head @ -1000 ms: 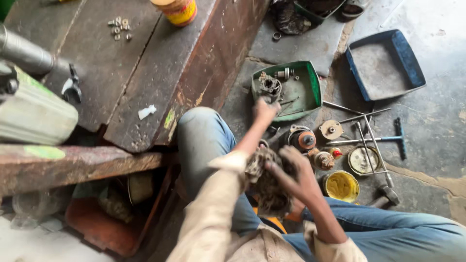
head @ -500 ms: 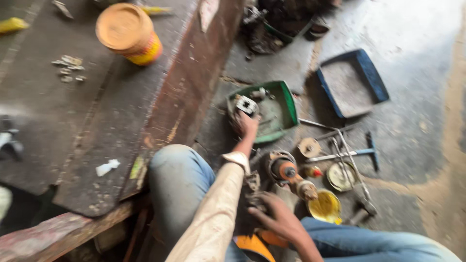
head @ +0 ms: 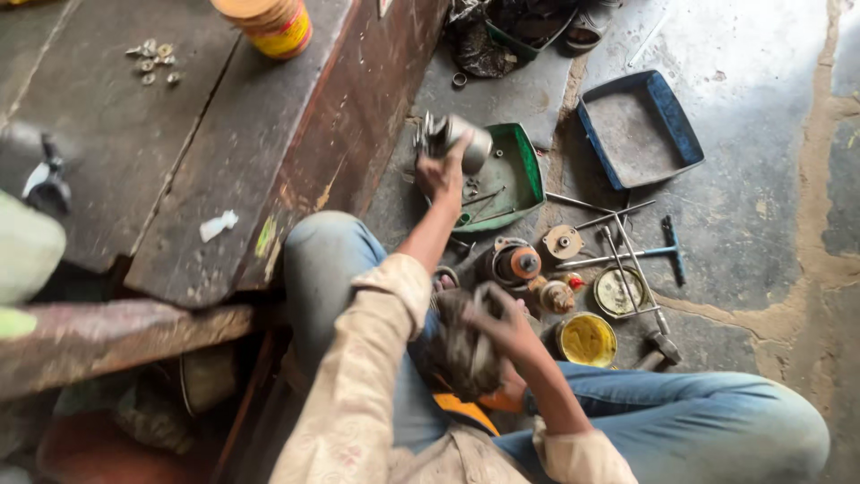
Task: The person sits on the workshop floor repairing an electric starter motor. They hold the armature, fit brushes and small parts into the housing, tap components with a metal rod, and wipe the motor body with a rag while handling parts from a tray.
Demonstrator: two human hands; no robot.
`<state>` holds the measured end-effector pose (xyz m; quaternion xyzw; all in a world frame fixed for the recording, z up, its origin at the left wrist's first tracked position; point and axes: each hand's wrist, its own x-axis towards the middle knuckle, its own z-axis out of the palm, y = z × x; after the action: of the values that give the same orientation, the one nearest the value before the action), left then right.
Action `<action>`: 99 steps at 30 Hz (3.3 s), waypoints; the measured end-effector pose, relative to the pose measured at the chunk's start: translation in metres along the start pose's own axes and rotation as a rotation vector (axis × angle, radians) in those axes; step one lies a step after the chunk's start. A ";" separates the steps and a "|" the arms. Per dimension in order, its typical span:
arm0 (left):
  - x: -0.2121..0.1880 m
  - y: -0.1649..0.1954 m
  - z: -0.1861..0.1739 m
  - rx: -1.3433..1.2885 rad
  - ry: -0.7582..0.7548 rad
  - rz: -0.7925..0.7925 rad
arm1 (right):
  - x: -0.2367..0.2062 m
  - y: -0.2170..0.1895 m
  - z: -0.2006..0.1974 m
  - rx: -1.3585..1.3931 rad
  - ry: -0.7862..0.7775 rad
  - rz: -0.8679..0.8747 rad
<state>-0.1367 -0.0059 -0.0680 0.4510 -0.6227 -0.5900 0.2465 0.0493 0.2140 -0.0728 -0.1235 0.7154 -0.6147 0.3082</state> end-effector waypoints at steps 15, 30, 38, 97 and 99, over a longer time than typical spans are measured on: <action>-0.073 0.120 -0.174 -1.255 -1.139 -0.395 | 0.005 -0.001 0.008 -0.029 -0.070 -0.090; -0.042 0.084 -0.186 -1.854 -1.336 -0.664 | 0.016 -0.031 0.004 -0.428 0.265 -0.337; -0.043 0.083 -0.185 -1.821 -1.278 -0.633 | 0.008 -0.026 0.011 0.219 0.456 -0.417; -0.044 0.033 -0.153 -0.695 -1.160 -0.191 | 0.030 -0.135 -0.018 -0.694 -0.166 -0.887; -0.050 0.041 -0.147 -0.584 -1.192 -0.041 | 0.023 -0.151 -0.025 -0.792 -0.197 -0.914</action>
<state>-0.0005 -0.0428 0.0094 -0.0260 -0.4582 -0.8876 -0.0393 -0.0135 0.1890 0.0665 -0.5791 0.7325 -0.3577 0.0086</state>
